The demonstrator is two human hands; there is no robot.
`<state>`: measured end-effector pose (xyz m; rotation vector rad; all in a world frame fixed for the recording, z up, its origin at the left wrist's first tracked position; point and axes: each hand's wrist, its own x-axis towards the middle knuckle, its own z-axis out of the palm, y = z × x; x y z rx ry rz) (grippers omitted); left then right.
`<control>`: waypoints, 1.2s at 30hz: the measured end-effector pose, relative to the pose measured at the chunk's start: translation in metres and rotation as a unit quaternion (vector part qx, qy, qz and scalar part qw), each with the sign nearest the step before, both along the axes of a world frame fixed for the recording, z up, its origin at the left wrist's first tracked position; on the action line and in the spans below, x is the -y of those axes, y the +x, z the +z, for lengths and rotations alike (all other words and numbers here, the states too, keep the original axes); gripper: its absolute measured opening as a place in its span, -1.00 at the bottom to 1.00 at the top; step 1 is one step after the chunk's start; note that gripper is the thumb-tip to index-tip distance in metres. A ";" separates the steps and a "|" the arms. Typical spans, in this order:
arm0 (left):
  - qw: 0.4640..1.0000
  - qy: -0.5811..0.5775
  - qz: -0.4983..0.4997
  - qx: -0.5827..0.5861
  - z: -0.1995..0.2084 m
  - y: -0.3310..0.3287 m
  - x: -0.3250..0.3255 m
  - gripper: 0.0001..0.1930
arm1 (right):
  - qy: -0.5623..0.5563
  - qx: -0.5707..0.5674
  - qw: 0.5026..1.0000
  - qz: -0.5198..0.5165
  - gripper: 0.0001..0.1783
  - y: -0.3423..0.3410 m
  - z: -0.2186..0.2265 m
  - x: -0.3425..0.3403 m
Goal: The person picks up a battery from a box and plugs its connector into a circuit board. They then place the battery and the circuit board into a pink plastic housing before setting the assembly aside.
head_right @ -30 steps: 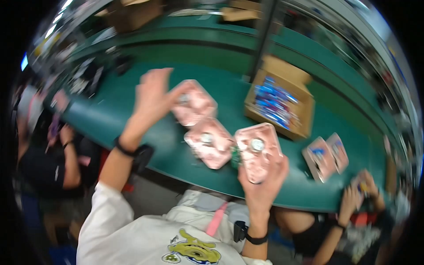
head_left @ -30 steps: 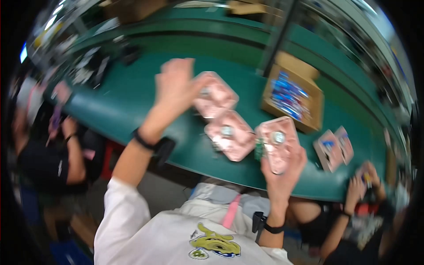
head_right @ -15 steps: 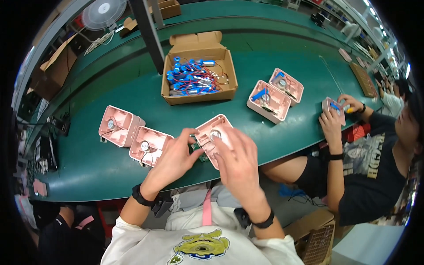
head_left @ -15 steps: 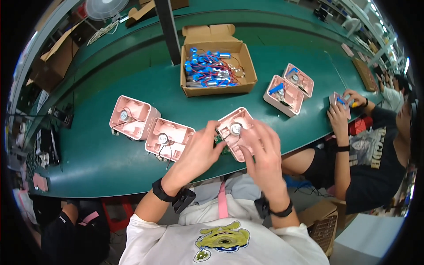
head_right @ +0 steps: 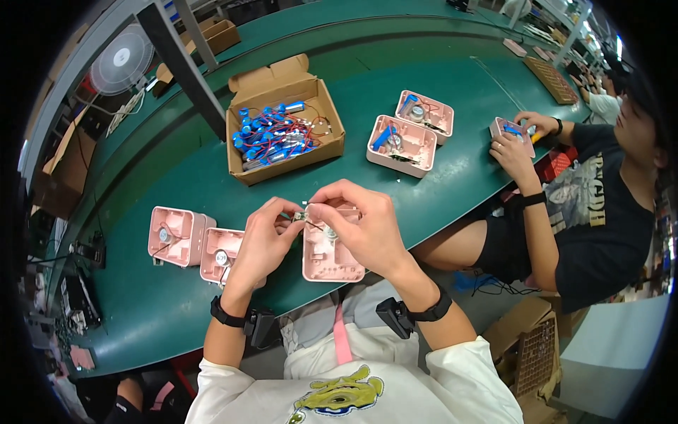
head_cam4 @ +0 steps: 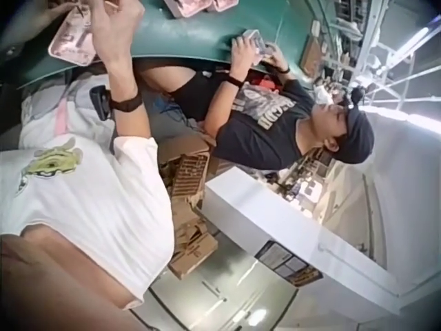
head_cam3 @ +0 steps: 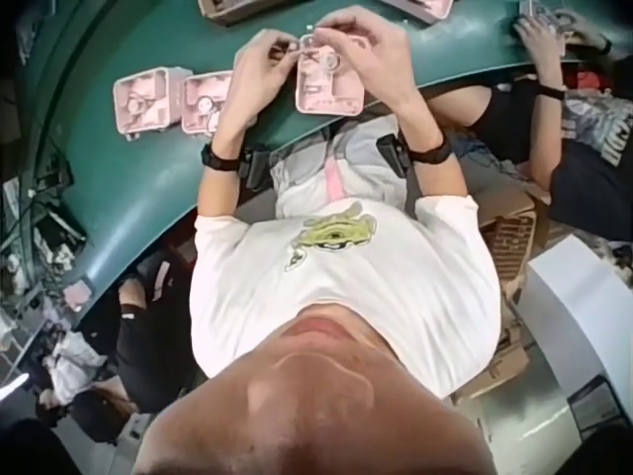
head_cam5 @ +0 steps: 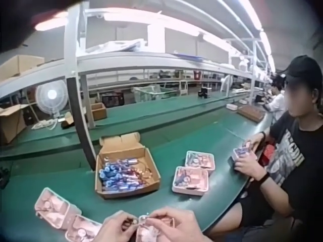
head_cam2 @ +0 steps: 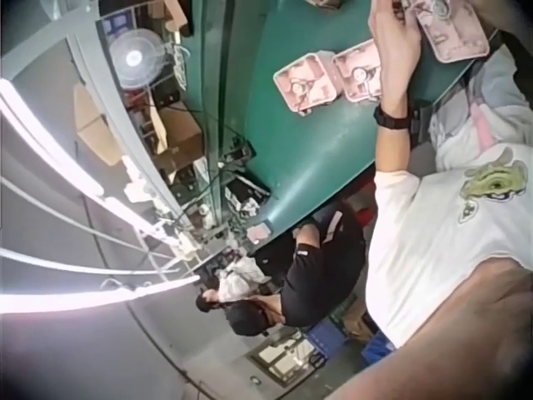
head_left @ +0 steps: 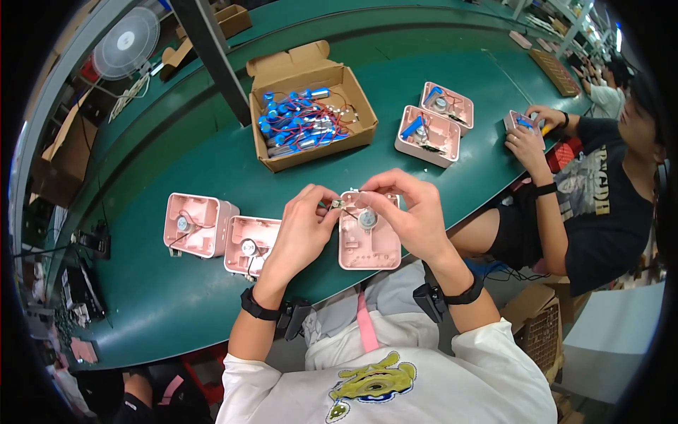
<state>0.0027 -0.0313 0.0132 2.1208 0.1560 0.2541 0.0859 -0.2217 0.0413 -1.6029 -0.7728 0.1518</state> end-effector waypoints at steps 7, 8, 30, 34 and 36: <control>0.999 -0.035 0.001 0.015 -0.004 -0.004 -0.004 -0.82 | 0.090 -0.148 0.984 0.046 -0.85 0.003 -0.001 0.000; 0.999 -0.038 0.003 0.014 -0.005 -0.005 -0.004 -0.82 | 0.091 -0.146 0.984 0.044 -0.87 0.001 -0.001 0.000; 0.997 -0.057 0.000 0.045 -0.013 -0.005 -0.006 -0.80 | -0.164 0.502 0.848 -0.039 -0.84 0.008 -0.047 -0.015; 0.998 -0.051 -0.005 0.047 -0.012 -0.007 -0.007 -0.81 | -0.171 0.511 0.842 -0.036 -0.85 0.008 -0.048 -0.015; 0.997 -0.051 -0.005 0.050 -0.012 -0.007 -0.007 -0.81 | -0.170 0.516 0.839 -0.036 -0.85 0.008 -0.047 -0.016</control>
